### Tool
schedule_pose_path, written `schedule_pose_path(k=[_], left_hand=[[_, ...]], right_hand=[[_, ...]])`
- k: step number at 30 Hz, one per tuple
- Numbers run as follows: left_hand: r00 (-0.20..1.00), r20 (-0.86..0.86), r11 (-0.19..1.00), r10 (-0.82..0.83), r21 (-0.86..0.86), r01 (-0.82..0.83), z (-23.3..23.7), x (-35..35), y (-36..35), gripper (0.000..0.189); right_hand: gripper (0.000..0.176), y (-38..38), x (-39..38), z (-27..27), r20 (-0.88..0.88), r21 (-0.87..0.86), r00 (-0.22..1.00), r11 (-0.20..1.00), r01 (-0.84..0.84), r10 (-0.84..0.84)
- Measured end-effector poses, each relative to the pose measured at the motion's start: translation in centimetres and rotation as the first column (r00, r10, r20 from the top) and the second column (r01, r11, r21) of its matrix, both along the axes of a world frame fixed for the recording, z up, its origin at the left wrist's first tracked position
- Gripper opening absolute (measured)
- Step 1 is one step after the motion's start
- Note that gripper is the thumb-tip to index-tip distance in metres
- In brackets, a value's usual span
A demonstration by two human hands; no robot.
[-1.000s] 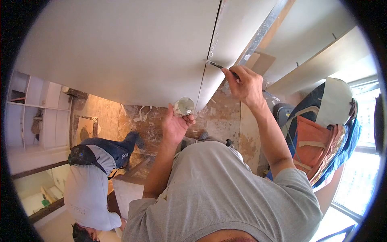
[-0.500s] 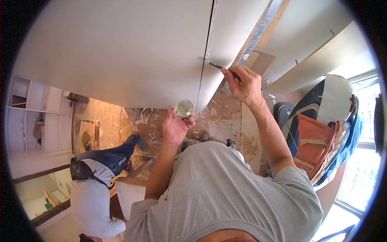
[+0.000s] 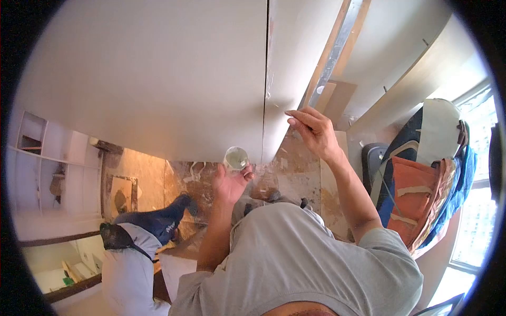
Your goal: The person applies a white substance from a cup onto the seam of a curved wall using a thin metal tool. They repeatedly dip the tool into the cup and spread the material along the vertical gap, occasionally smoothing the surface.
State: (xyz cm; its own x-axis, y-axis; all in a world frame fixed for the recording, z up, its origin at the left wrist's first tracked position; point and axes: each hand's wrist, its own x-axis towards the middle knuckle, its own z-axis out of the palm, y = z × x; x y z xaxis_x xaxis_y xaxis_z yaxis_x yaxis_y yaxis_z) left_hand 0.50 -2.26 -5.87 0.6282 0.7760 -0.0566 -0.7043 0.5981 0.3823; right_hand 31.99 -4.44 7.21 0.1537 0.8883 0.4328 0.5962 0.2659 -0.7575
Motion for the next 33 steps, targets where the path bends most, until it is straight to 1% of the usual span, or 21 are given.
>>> schedule_pose_path(k=[1,3,5,6,7,9,11,13,15,16,17,19,20,21,22,23,26,29,30,32,33], left_hand=[[1.0,-0.004,1.0,-0.01,0.015,0.01,0.4,0.1,0.5,0.074],[0.997,-0.075,0.971,-0.001,0.24,0.019,1.1,0.0,1.3,0.082],[0.998,-0.062,0.958,-0.026,0.285,0.043,1.9,-0.1,2.4,0.081],[0.998,-0.046,0.948,-0.045,0.314,0.057,2.6,0.0,2.9,0.082],[0.998,-0.047,0.944,-0.048,0.325,0.06,3.2,0.2,3.2,0.082],[0.994,-0.108,0.932,0.029,0.362,0.012,4.4,0.5,3.4,0.092],[0.991,-0.132,0.922,0.034,0.387,0.02,5.1,0.7,4.0,0.09],[0.987,-0.154,0.909,0.042,0.416,0.026,5.0,0.5,4.2,0.089],[0.981,-0.184,0.926,0.055,0.377,0.019,3.7,0.0,4.5,0.088],[0.977,-0.206,0.933,0.046,0.359,0.032,3.8,-0.2,4.4,0.086],[0.978,-0.201,0.922,0.055,0.387,0.028,3.9,-0.2,4.4,0.086],[0.983,-0.183,0.946,0.024,0.321,0.037,4.0,-0.4,4.1,0.084],[0.976,-0.217,0.955,0.031,0.295,0.036,3.9,-0.6,4.0,0.083],[0.975,-0.219,0.951,0.034,0.308,0.036,4.0,-0.7,4.0,0.083],[0.968,-0.239,0.936,0.08,0.351,0.009,4.1,-0.7,3.8,0.082],[0.958,-0.255,0.919,0.127,0.393,-0.017,4.2,-0.6,4.0,0.082],[0.952,-0.249,0.887,0.178,0.46,-0.045,5.4,-0.6,4.1,0.081],[0.932,-0.284,0.847,0.225,0.53,-0.043,7.3,-0.4,4.4,0.081],[0.932,-0.285,0.845,0.222,0.533,-0.038,7.8,-0.4,4.5,0.081],[0.937,-0.26,0.829,0.232,0.557,-0.051,8.6,-0.2,4.8,0.08],[0.94,-0.255,0.826,0.225,0.562,-0.045,8.8,-0.3,5.0,0.08]], right_hand=[[0.026,0.0,0.4,-0.1,-0.03,-0.033,1.0,0.999,-0.006,0.005],[0.026,-0.2,0.4,-0.1,-0.035,-0.03,0.999,0.999,0.019,-0.02],[0.026,-0.3,0.4,-0.3,-0.038,-0.029,0.998,0.999,0.039,-0.04],[0.026,-0.3,0.4,-0.7,-0.1,-0.026,0.994,0.999,0.031,-0.034],[0.026,-0.3,0.5,-1.1,-0.162,-0.023,0.987,0.999,0.022,-0.026],[0.026,-0.5,0.5,-1.8,-0.166,0.008,0.986,1.0,0.022,-0.021],[0.027,-1.0,0.2,-1.9,-0.266,-0.082,0.963,0.996,0.017,-0.039],[0.025,-1.2,0.4,-3.4,-0.287,-0.043,0.958,0.999,0.002,-0.014],[0.024,-1.9,-0.1,-3.7,-0.241,-0.117,0.966,0.991,0.07,-0.097],[0.022,-2.1,-0.2,-4.8,-0.285,-0.108,0.954,0.992,0.061,-0.09],[0.02,-2.4,-0.5,-5.8,-0.33,-0.102,0.94,0.993,0.052,-0.083],[0.018,-3.1,-1.0,-6.4,-0.341,-0.085,0.936,0.995,0.061,-0.086],[0.018,-3.4,-0.9,-7.1,-0.396,-0.14,0.915,0.99,0.029,-0.082],[0.018,-3.6,-1.1,-7.2,-0.449,-0.195,0.89,0.981,-0.008,-0.082],[0.018,-4.1,-1.2,-7.0,-0.484,-0.218,0.869,0.976,-0.001,-0.107],[0.018,-4.2,-1.2,-7.2,-0.486,-0.206,0.868,0.979,-0.003,-0.1],[0.016,-4.6,-1.2,-8.1,-0.567,-0.178,0.816,0.984,0.012,-0.113],[0.016,-5.0,-0.9,-7.8,-0.539,-0.169,0.835,0.985,0.025,-0.113],[0.016,-5.2,-1.0,-7.0,-0.541,-0.166,0.833,0.986,0.029,-0.115],[0.019,-5.4,-1.2,-4.0,-0.384,0.036,0.922,0.997,0.067,-0.048],[0.019,-5.4,-1.1,-2.9,-0.381,0.042,0.923,0.996,0.075,-0.054]])
